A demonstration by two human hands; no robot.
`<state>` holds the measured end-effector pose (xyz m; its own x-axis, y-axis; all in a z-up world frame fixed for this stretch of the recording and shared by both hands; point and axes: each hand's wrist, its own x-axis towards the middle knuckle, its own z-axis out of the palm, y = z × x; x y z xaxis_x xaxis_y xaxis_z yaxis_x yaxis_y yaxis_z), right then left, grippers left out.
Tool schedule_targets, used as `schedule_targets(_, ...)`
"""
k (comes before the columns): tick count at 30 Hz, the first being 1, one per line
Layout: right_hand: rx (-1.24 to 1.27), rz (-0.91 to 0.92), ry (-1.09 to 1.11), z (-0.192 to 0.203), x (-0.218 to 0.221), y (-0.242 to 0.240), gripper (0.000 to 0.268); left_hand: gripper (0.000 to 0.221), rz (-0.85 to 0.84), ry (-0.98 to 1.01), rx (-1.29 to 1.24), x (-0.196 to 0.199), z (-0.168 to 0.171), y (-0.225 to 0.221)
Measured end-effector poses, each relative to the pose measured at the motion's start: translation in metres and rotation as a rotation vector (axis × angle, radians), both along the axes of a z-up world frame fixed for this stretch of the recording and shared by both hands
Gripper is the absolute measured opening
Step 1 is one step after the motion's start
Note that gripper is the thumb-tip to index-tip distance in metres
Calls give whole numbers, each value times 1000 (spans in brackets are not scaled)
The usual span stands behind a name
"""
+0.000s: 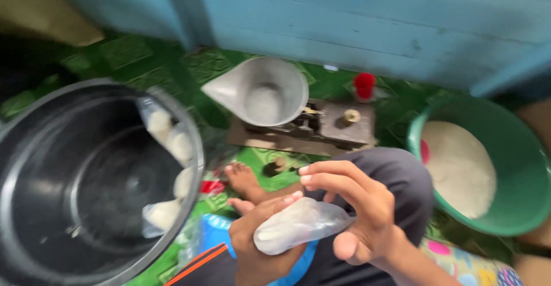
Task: The person is manually tying knots in small plastic bags filled with rice and placing them into a large black tub.
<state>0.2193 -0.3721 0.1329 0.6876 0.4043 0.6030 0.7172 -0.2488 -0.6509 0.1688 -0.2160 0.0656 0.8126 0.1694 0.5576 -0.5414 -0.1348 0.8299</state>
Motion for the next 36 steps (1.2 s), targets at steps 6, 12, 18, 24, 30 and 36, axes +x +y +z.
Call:
schedule_targets(6,157,71,139,-11,14,-46,81,47,116,93,212,19,-11,-45)
schedule_targets(12,177,27,190,-10,30,-73,75,52,125,154,405,38,-15,-73)
schedule_targets(18,60,34,183,-3,52,-87,80,54,59,178,328,41,-19,-70)
schedule_targets(24,-328,360,43,57,72,-52,63,45,205,164,144,31,-14,-37)
schedule_targets(30,-695,526,70,79,74,29,42,42,329,192,-104,5,-6,9)
schedule_targets(36,-777,614,188,81,58,130,31,32,479,96,-134,-31,-9,66)
